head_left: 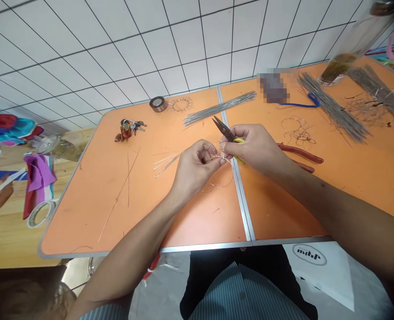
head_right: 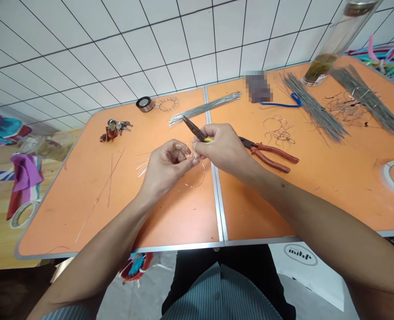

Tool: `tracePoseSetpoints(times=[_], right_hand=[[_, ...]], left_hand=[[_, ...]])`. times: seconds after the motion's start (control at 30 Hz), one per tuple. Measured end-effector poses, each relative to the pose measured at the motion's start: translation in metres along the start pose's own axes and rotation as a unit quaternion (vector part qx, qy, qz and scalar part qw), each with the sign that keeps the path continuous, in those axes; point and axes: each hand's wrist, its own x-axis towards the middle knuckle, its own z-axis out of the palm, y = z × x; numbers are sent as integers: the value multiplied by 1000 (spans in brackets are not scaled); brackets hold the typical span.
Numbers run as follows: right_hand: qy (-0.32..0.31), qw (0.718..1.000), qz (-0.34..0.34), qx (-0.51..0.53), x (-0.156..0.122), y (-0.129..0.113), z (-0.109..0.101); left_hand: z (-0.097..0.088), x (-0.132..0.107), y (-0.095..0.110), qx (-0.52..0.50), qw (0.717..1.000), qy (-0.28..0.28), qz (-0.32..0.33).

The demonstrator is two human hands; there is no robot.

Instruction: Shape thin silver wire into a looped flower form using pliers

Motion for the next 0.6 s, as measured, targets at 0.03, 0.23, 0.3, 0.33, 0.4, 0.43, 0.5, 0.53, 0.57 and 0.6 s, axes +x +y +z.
tracePoseSetpoints(times=[0.03, 0.23, 0.3, 0.33, 0.4, 0.43, 0.5, 0.53, 0.57, 0.6], right_hand=[[2, 1000, -1, 1, 0, 0, 0], [15, 1000, -13, 1, 1, 9, -1], [14, 1000, -23, 0, 1, 13, -2], [13, 1000, -26, -3, 1, 14, -3], [9, 999, -24, -18, 0, 15, -4], [7, 999, -23, -25, 0, 14, -4], [4, 999, -22, -29, -1, 13, -4], [4, 999, -22, -25, -1, 12, -4], [5, 999, -24, -21, -2, 12, -4], [6, 999, -26, -18, -3, 12, -4]], left_hand=[[0, 0, 0, -1, 1000, -1, 1], [-2, 1, 1, -50, 998, -38, 12], [-4, 1, 1, -69, 996, -58, 11], [-5, 1, 1, -74, 995, -66, 10], [-7, 1, 1, -77, 994, -74, 6], [-7, 1, 0, -78, 994, -73, 4], [-8, 2, -1, -87, 994, -59, -3], [-7, 2, -3, -96, 994, -46, -3], [-7, 2, -4, -105, 994, -30, -2], [-6, 2, -6, -114, 993, -11, 3]])
